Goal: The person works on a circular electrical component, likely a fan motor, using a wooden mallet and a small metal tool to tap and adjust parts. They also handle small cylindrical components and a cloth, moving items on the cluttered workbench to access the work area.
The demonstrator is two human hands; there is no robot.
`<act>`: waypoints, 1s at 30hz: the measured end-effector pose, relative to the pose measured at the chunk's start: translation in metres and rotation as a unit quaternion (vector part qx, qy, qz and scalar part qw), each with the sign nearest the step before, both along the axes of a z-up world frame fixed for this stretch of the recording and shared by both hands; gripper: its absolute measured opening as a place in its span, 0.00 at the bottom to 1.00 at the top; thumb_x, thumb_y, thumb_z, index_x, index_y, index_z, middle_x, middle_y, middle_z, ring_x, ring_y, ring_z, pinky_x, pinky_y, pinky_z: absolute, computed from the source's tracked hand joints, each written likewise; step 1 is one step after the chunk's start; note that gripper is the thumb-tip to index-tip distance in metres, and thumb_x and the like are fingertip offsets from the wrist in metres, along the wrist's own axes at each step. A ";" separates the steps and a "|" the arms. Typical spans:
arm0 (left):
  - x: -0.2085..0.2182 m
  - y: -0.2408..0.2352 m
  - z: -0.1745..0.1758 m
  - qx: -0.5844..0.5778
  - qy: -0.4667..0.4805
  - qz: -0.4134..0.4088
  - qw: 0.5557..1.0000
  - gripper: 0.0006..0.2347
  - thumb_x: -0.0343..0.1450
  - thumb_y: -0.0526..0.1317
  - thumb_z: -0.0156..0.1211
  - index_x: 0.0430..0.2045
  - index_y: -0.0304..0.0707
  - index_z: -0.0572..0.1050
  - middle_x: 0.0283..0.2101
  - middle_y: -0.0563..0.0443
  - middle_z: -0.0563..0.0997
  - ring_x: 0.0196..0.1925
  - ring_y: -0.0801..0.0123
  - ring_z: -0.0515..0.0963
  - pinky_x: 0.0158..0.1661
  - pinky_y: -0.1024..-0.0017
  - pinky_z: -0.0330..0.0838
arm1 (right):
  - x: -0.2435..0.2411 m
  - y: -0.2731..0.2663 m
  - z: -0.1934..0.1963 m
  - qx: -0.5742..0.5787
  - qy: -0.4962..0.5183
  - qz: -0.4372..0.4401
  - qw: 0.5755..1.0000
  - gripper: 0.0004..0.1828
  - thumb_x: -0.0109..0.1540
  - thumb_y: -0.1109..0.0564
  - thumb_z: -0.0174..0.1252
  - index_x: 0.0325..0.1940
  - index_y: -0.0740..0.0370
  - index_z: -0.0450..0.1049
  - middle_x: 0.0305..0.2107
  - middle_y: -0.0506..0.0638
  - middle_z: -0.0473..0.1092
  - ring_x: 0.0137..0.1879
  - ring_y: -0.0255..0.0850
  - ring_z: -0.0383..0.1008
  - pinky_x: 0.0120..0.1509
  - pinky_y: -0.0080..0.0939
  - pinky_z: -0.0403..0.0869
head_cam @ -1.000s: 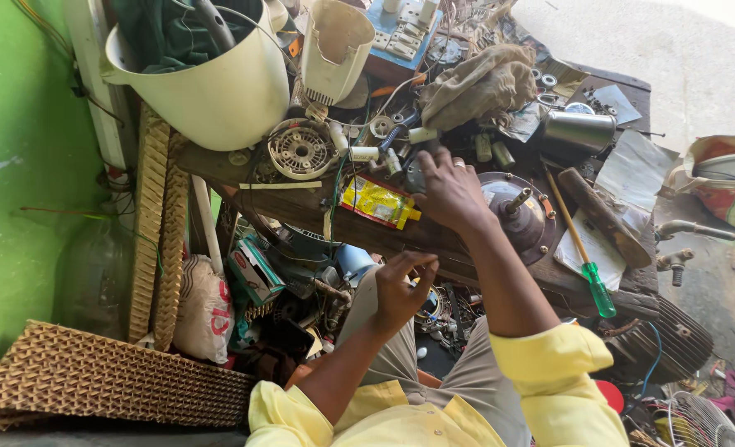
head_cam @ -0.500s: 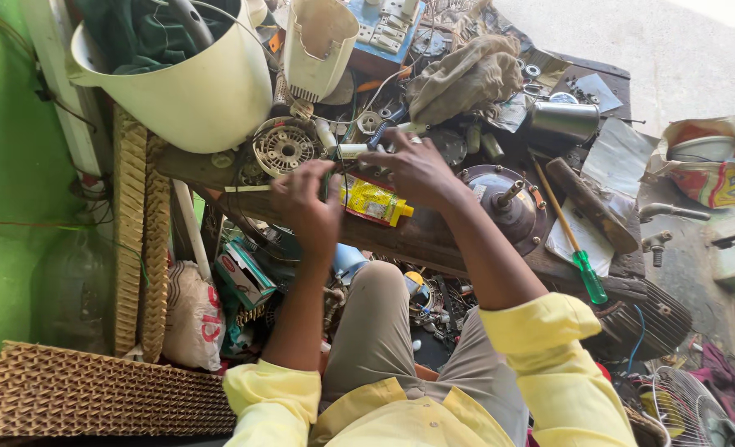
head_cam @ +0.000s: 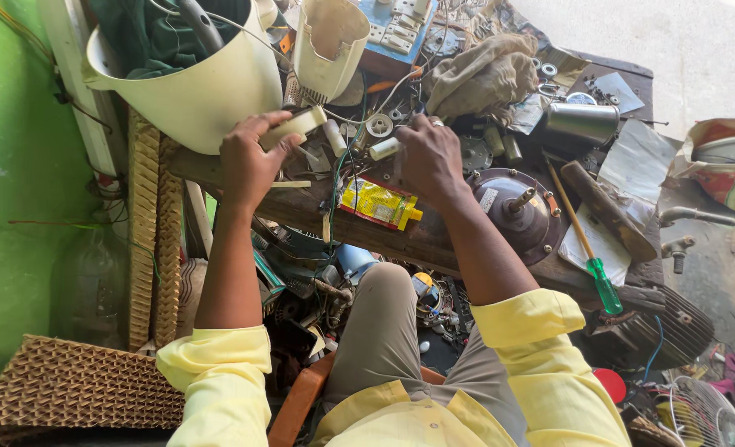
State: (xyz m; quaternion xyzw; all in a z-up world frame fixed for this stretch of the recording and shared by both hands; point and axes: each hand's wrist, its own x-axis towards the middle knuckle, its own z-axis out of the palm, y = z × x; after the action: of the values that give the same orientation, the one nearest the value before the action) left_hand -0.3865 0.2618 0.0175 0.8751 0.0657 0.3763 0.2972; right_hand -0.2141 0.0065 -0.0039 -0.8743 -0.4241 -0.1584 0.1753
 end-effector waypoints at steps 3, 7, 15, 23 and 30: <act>0.001 0.003 0.012 -0.008 -0.012 0.009 1.000 0.14 0.69 0.39 0.73 0.47 0.36 0.81 0.46 0.42 0.84 0.48 0.52 0.83 0.50 0.61 0.74 | 0.009 -0.001 0.004 0.030 0.024 -0.022 0.999 0.08 0.62 0.58 0.61 0.45 0.56 0.81 0.41 0.56 0.73 0.48 0.54 0.75 0.52 0.56 0.73; 0.002 0.002 0.014 -0.033 -0.027 0.015 0.999 0.14 0.71 0.40 0.72 0.48 0.36 0.81 0.47 0.42 0.84 0.49 0.53 0.84 0.51 0.62 0.74 | 0.010 -0.006 0.005 0.034 0.058 -0.034 0.997 0.10 0.61 0.56 0.61 0.46 0.54 0.80 0.40 0.56 0.72 0.49 0.56 0.75 0.52 0.57 0.72; 0.001 -0.002 -0.004 -0.005 -0.024 0.020 0.999 0.15 0.68 0.42 0.75 0.45 0.38 0.82 0.45 0.43 0.84 0.48 0.53 0.82 0.49 0.61 0.73 | 0.008 -0.009 0.006 0.029 0.111 -0.004 0.993 0.14 0.62 0.55 0.62 0.52 0.51 0.81 0.46 0.58 0.71 0.53 0.56 0.75 0.55 0.56 0.72; -0.012 -0.031 -0.036 0.137 0.116 0.048 0.983 0.14 0.61 0.45 0.77 0.37 0.47 0.84 0.40 0.55 0.86 0.47 0.58 0.79 0.49 0.56 0.67 | -0.007 0.004 0.013 -0.097 0.048 0.081 0.991 0.23 0.55 0.55 0.65 0.55 0.45 0.80 0.63 0.64 0.58 0.61 0.56 0.66 0.66 0.67 0.58; -0.028 -0.022 -0.028 0.190 0.151 0.095 0.965 0.16 0.59 0.48 0.78 0.38 0.48 0.84 0.41 0.54 0.85 0.47 0.57 0.79 0.50 0.58 0.66 | -0.014 -0.004 0.028 -0.137 0.088 0.028 0.986 0.14 0.52 0.45 0.70 0.38 0.49 0.84 0.54 0.58 0.63 0.67 0.56 0.59 0.63 0.61 0.59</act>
State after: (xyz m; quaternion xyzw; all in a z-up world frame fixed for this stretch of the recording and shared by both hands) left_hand -0.4143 0.2393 -0.0109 0.9519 0.1196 0.2721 0.0747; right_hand -0.2279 0.0028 0.0238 -0.8883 -0.4490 -0.0160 0.0953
